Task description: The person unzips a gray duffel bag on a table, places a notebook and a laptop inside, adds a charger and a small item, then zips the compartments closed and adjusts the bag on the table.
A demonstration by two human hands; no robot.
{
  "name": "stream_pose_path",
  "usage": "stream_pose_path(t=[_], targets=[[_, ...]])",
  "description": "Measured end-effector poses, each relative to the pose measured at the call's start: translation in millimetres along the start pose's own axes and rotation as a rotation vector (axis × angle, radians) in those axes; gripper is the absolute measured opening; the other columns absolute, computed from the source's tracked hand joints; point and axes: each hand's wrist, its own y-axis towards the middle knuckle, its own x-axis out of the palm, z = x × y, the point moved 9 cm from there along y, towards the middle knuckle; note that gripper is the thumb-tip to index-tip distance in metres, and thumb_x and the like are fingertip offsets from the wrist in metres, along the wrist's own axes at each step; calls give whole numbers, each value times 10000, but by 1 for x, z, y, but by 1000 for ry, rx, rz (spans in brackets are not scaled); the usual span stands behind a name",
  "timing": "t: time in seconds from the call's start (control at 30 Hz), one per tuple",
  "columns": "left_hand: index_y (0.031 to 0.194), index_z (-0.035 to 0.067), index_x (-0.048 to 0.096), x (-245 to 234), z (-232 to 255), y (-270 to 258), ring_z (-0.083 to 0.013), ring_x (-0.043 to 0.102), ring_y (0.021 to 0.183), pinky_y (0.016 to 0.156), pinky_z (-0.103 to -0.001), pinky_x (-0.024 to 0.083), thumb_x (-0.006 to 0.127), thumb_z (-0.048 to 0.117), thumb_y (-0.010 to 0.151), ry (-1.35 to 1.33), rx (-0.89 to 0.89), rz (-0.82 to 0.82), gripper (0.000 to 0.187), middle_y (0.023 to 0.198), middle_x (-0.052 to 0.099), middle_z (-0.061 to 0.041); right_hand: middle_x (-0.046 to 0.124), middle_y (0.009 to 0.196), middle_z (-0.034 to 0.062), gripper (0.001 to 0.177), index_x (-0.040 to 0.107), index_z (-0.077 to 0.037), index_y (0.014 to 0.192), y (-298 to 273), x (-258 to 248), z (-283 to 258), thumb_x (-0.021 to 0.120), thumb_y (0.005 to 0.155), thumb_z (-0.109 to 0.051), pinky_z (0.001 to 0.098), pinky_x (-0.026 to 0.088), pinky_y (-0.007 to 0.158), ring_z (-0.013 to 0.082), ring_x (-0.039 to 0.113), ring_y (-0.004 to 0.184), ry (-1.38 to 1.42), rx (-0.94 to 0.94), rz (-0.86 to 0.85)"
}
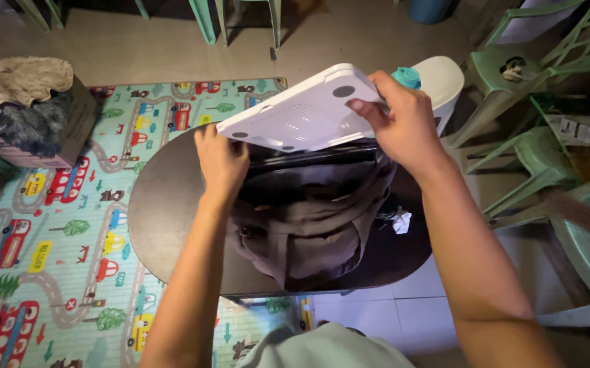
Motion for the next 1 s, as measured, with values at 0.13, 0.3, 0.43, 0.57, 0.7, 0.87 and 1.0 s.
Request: stream_pose_path(t=[0.13, 0.3, 0.43, 0.57, 0.7, 0.87, 1.0], targets=[[998, 120, 802, 43, -38, 15, -433, 679, 870, 730, -491, 517, 838, 167, 718, -16, -163, -350, 286, 882, 743, -170, 676, 813, 141, 264, 662, -38, 1097, 3, 2, 3, 758, 996, -262, 383, 497, 639, 303, 656, 695, -30, 28, -20], [994, 111, 828, 67, -59, 31, -297, 738, 767, 749, -377, 578, 778, 91, 768, -222, -89, -505, 233, 866, 760, -155, 689, 813, 160, 249, 670, -48, 1068, 7, 1, 3, 771, 979, -257, 442, 473, 626, 359, 661, 724, -180, -3, -93], [974, 76, 814, 67, -76, 30, -189, 723, 682, 713, -327, 566, 843, 158, 744, -363, -287, -627, 245, 817, 782, -133, 719, 869, 145, 116, 671, -67, 1036, 11, 12, -11, 705, 939, -121, 476, 490, 657, 362, 686, 780, -217, -158, -160], [939, 39, 813, 61, -70, 33, -181, 719, 690, 722, -316, 561, 890, 180, 722, -321, -327, -613, 270, 814, 778, -151, 731, 860, 125, 166, 676, -84, 1041, 17, 36, -24, 661, 876, -79, 500, 497, 636, 361, 700, 778, -296, -286, -179], [933, 39, 816, 58, -66, 32, -167, 727, 702, 724, -305, 564, 889, 165, 719, -357, -322, -584, 258, 825, 784, -137, 741, 831, 108, 121, 677, -112, 980, 21, 75, -21, 667, 860, -105, 523, 488, 597, 372, 700, 745, -341, -289, -286], [955, 32, 812, 61, -70, 30, -171, 723, 698, 707, -300, 566, 882, 147, 727, -410, -317, -573, 265, 830, 788, -130, 733, 820, 123, 124, 662, -98, 936, 24, 123, -10, 711, 863, -186, 524, 505, 619, 378, 697, 736, -342, -340, -393], [954, 21, 807, 64, -74, 31, -160, 734, 720, 713, -295, 569, 884, 162, 740, -395, -309, -542, 268, 842, 788, -128, 730, 790, 136, 156, 701, -124, 917, 22, 162, 13, 736, 827, -247, 524, 516, 656, 380, 704, 782, -333, -251, -534]])
